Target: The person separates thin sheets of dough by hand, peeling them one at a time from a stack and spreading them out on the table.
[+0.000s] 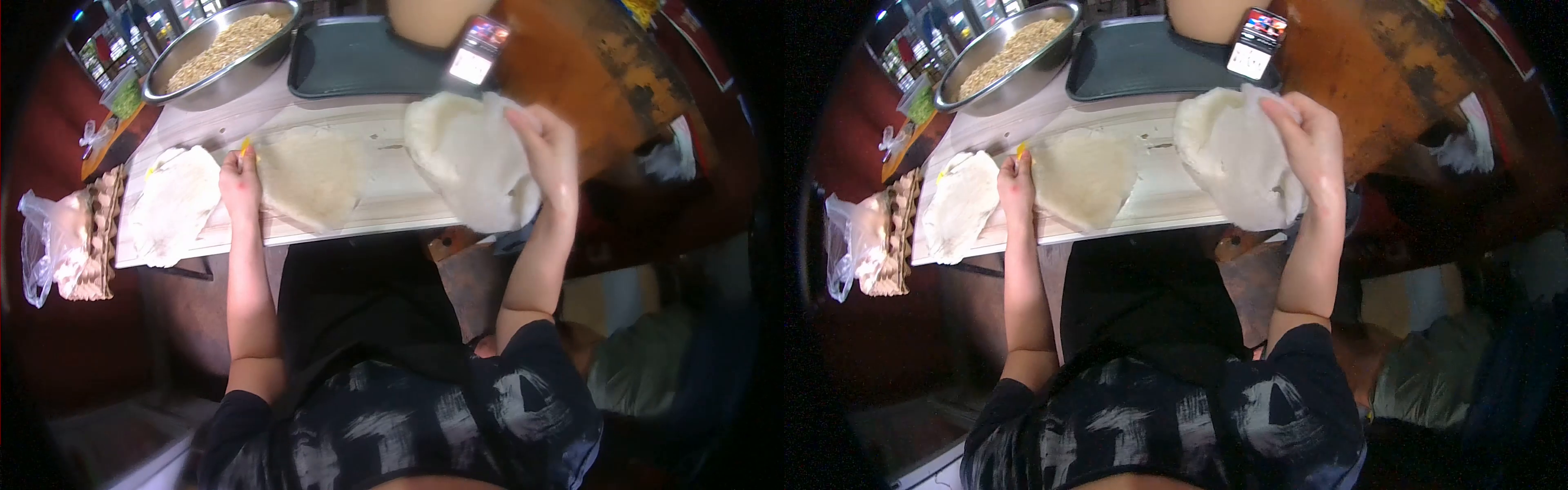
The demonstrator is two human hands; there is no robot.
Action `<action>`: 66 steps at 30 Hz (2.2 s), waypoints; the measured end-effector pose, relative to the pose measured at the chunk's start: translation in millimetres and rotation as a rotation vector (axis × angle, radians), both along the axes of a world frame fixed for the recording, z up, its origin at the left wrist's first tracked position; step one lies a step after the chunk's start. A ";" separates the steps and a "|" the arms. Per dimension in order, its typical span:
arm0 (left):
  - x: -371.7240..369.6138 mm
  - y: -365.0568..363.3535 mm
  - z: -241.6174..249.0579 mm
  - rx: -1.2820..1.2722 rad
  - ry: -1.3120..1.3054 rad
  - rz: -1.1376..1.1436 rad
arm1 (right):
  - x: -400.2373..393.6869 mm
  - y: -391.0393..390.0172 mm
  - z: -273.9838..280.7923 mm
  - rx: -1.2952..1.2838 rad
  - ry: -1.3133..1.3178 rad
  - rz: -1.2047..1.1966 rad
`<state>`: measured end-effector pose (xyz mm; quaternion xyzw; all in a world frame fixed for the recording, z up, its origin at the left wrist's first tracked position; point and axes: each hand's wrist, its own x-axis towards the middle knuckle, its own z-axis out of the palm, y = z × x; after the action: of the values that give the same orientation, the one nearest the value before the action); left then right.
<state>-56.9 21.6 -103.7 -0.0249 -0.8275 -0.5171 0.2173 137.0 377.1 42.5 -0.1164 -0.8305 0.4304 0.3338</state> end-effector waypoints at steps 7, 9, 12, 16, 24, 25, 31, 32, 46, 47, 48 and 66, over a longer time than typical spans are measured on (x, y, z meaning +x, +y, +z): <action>3.6 0.1 -0.6 0.112 -0.095 -0.115 | -30.0 9.2 28.6 0.035 -0.109 0.336; 9.1 -2.2 -1.5 0.205 -0.117 -0.169 | -36.0 19.5 43.6 -0.040 0.017 0.324; 1.9 -6.7 -7.5 0.275 -0.149 -0.210 | -40.5 45.3 47.5 -0.198 0.047 0.290; 2.7 -2.8 -10.0 0.270 -0.091 -0.193 | -70.5 115.7 -32.1 -0.012 -0.168 0.116; 9.0 -3.8 -3.6 0.206 -0.117 -0.206 | -65.5 120.1 -95.3 0.179 -0.266 -0.048; 10.7 -1.9 -1.7 0.242 -0.114 -0.215 | -64.4 110.8 -90.7 0.238 -0.237 -0.110; 10.1 -3.7 -5.3 0.246 -0.090 -0.213 | -73.3 104.7 -88.7 0.393 -0.241 -0.195; 9.5 -3.8 -5.6 0.265 -0.088 -0.220 | -74.0 104.1 -86.6 0.392 -0.244 -0.203; 81.2 -53.0 45.5 0.330 -0.659 -0.574 | -42.1 -60.1 -74.6 0.472 -0.089 0.510; 86.5 -50.0 47.1 0.451 -0.667 -0.599 | -36.9 -74.7 -78.2 0.473 -0.120 0.710; 89.7 -49.6 47.8 0.572 -0.670 -0.625 | -33.6 -87.4 -81.7 0.466 -0.122 0.717; 114.5 -36.8 62.7 0.179 -0.558 -0.970 | -25.6 -79.5 -104.6 0.451 -0.076 0.569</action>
<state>57.6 -15.2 -41.0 -0.2461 -0.7003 -0.6129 -0.2710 111.4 297.6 -62.1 0.1798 -0.9155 0.3075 0.1870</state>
